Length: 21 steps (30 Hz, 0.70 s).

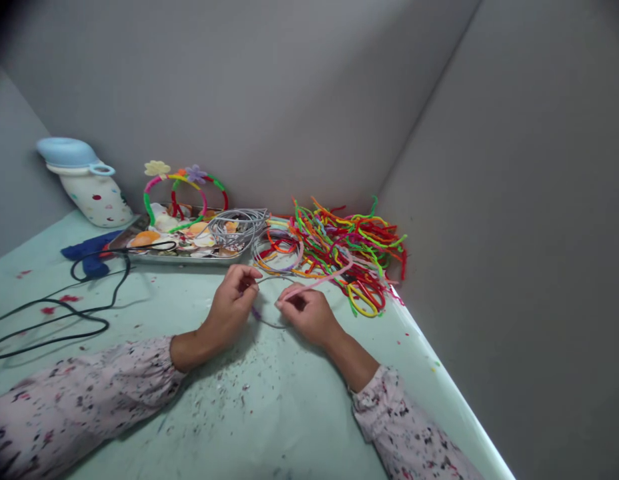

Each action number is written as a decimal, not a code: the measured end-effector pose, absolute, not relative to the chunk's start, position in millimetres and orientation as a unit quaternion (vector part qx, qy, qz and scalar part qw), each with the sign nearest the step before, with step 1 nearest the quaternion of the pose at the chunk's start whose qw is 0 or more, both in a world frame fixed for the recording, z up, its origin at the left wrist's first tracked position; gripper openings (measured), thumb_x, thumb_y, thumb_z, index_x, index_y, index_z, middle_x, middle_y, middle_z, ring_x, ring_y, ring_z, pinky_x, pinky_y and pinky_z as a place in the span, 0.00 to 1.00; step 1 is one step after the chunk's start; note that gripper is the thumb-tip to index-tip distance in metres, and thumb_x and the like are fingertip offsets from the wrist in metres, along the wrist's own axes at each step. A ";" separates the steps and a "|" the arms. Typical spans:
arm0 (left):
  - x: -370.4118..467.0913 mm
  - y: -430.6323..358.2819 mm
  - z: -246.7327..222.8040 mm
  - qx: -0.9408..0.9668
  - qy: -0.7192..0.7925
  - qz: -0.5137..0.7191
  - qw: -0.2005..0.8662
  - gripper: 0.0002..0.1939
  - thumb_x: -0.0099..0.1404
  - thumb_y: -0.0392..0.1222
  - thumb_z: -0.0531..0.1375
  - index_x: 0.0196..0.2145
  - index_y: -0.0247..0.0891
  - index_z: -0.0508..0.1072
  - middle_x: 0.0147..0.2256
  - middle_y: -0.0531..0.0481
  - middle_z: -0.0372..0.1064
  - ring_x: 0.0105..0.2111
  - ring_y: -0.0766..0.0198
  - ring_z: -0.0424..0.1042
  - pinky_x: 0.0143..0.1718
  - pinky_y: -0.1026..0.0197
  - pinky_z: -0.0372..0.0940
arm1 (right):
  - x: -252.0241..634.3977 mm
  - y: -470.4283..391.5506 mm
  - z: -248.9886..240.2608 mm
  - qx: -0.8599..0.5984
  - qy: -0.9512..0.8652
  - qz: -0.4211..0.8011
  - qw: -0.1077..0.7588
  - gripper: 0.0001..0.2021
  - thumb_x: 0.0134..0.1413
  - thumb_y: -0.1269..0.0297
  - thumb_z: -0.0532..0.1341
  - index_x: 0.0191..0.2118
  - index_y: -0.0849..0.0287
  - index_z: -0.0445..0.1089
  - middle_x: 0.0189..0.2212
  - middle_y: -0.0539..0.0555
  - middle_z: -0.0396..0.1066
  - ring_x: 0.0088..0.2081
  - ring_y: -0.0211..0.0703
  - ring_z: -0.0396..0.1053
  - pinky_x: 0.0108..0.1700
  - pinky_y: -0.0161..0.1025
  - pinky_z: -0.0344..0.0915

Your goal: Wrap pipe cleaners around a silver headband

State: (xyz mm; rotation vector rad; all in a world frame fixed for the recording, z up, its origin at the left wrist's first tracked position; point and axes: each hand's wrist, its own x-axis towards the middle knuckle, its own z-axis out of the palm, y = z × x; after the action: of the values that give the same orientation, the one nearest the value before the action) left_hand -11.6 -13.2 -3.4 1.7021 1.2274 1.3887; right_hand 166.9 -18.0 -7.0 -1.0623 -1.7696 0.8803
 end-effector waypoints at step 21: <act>-4.5 -22.1 1.9 0.554 0.435 0.568 0.426 0.07 0.65 0.42 0.54 0.41 0.39 0.63 0.35 0.53 0.62 0.32 0.67 0.62 0.35 0.64 0.59 | 157.2 -27.7 -4.4 -0.414 -0.698 0.155 0.563 0.04 0.52 0.71 0.62 0.30 0.54 0.66 0.29 0.50 0.69 0.32 0.41 0.69 0.36 0.39 0.66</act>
State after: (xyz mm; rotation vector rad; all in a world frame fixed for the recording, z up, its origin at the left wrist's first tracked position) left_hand -4.5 -22.1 1.9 1.3839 1.0883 1.4193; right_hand 157.2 -27.7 -4.4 -0.9746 -1.6431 0.3644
